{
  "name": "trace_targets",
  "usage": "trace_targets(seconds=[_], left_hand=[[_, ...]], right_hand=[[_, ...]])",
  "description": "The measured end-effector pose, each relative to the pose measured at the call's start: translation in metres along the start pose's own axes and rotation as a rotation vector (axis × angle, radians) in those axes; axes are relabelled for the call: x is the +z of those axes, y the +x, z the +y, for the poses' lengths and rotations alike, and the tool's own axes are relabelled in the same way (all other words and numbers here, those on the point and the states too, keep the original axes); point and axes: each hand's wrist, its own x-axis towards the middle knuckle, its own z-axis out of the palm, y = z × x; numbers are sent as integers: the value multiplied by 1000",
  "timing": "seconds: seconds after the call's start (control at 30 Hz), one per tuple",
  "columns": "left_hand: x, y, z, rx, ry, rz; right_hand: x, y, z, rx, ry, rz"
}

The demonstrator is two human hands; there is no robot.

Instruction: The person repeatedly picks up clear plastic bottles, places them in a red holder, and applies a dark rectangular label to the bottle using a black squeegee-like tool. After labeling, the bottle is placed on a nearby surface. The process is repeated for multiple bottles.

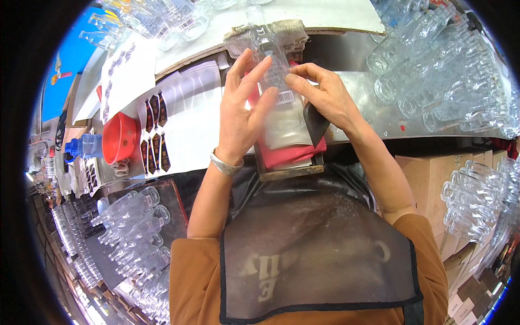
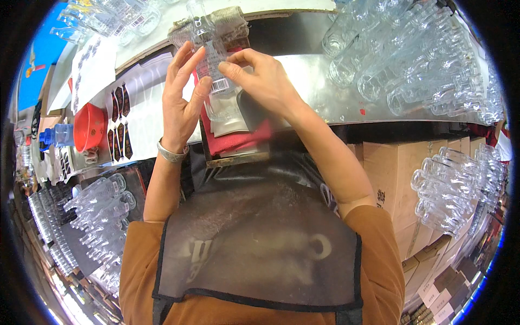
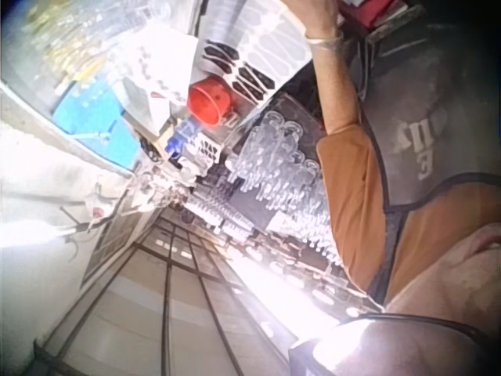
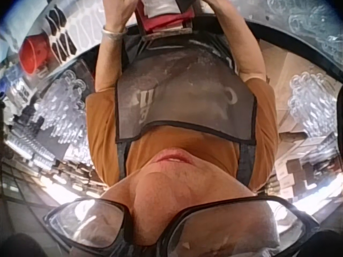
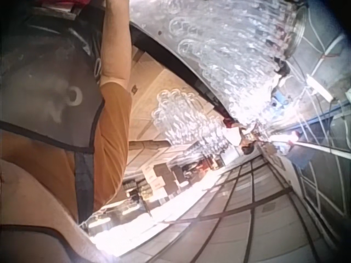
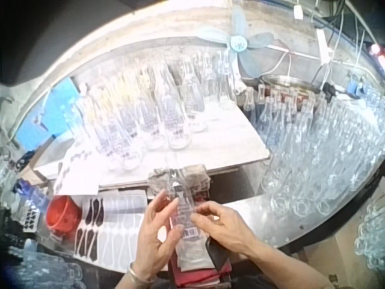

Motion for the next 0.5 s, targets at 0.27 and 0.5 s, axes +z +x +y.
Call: trace_targets(seconds=[0.27, 0.5], left_hand=[[1, -3, -1, 1, -23, -13], [1, -5, -1, 0, -17, -24]], right_hand=[[2, -3, 7, -8, 57, -5], [3, -6, 7, -11, 56, 34]])
